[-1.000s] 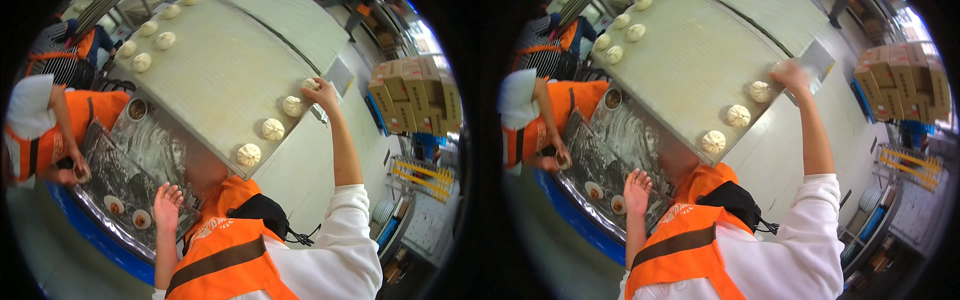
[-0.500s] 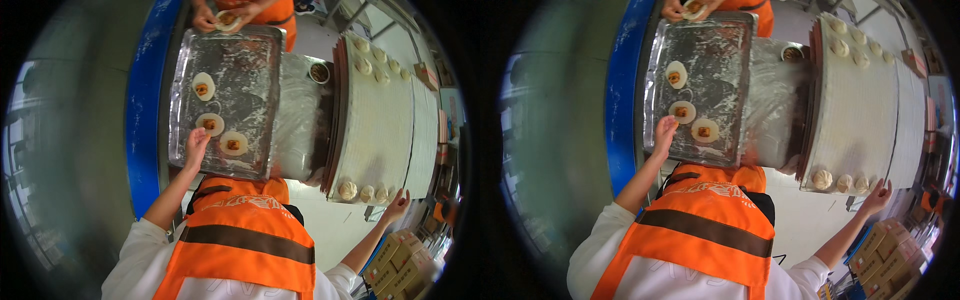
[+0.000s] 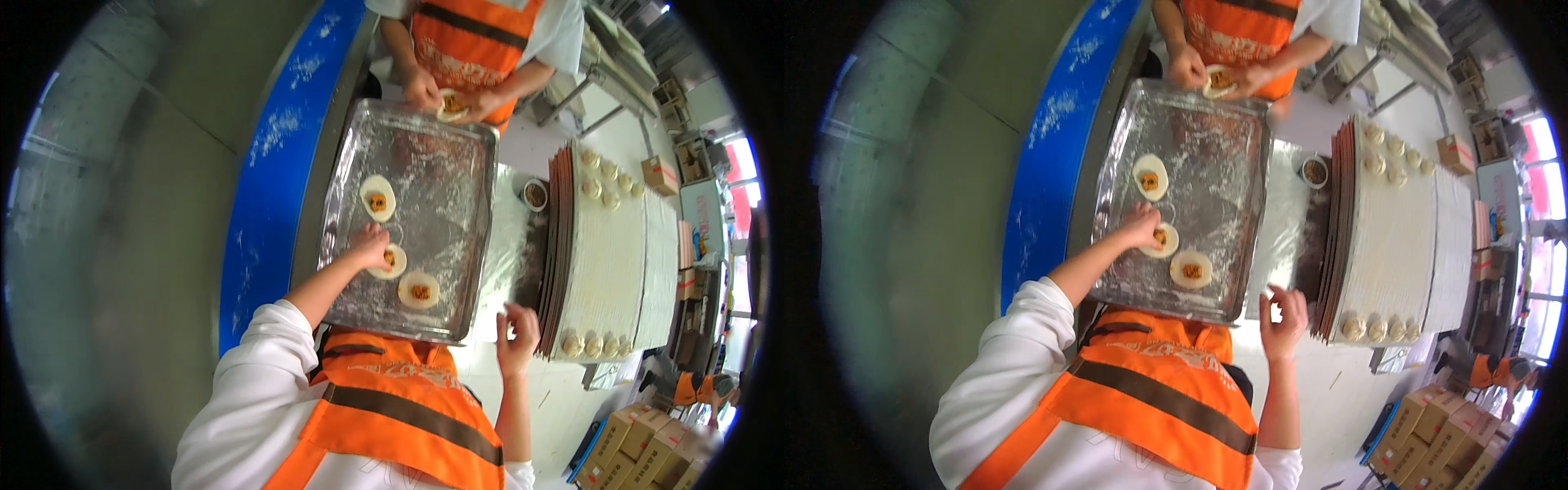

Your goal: The person places filling onto dough circles on a moving conveyor belt, folds the dough to enclose the filling, and places the finished dumplings onto a metal tray. The person repeats this process continuously alongside other workers.

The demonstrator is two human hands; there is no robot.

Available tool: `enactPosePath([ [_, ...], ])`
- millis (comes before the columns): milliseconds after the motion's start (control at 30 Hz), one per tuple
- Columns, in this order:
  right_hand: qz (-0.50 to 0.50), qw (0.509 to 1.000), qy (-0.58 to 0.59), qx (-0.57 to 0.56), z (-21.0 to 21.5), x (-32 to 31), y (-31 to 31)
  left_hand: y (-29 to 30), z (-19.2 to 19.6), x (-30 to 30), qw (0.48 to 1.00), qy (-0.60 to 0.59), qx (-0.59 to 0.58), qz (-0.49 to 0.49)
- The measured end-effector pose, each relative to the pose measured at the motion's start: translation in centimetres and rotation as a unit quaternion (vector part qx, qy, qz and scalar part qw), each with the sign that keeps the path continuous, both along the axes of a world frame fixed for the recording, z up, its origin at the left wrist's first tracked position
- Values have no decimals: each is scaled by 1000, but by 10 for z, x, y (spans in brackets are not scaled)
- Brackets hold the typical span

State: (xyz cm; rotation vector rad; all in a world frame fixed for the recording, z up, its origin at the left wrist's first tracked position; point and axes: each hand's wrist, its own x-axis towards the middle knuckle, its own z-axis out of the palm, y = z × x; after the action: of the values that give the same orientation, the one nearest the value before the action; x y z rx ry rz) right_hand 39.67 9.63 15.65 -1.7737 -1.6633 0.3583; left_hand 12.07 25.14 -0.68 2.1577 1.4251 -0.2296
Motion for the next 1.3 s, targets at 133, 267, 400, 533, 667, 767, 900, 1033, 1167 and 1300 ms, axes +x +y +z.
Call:
enactPosePath([
  [133, -25, 1000, -9, 3, -10, -19, -17, 7, -15, 5, 996, -67, -46, -40],
  [267, -52, 999, -4, -5, -14, -31, -25, 3, -21, 9, 996, -29, -40, -81],
  [400, -26, 1000, -9, 5, -4, -48, -13, -9, -43, -15, 985, -144, 55, -73],
  [533, -7, 1000, -10, -12, -5, -52, -6, -23, -52, -20, 917, -328, -141, 176],
  [667, 47, 994, 64, -81, -19, -84, 21, -39, -19, -38, 758, -462, -279, 368],
  [767, 102, 990, 36, -88, -31, -98, 35, -37, -15, -43, 735, -472, -316, 371],
  [900, 104, 987, 36, -113, -38, -93, 32, -28, -19, -40, 789, -396, -353, 309],
  [1033, 103, 981, 33, -158, -47, -84, 26, -27, -23, -41, 847, -351, -325, 234],
  [1167, 104, 979, 44, -167, -55, -78, 26, -35, -14, -38, 989, -130, -14, 71],
  [1300, 102, 980, 59, -160, -55, -77, 35, -35, 2, -40, 980, -150, 102, 88],
])
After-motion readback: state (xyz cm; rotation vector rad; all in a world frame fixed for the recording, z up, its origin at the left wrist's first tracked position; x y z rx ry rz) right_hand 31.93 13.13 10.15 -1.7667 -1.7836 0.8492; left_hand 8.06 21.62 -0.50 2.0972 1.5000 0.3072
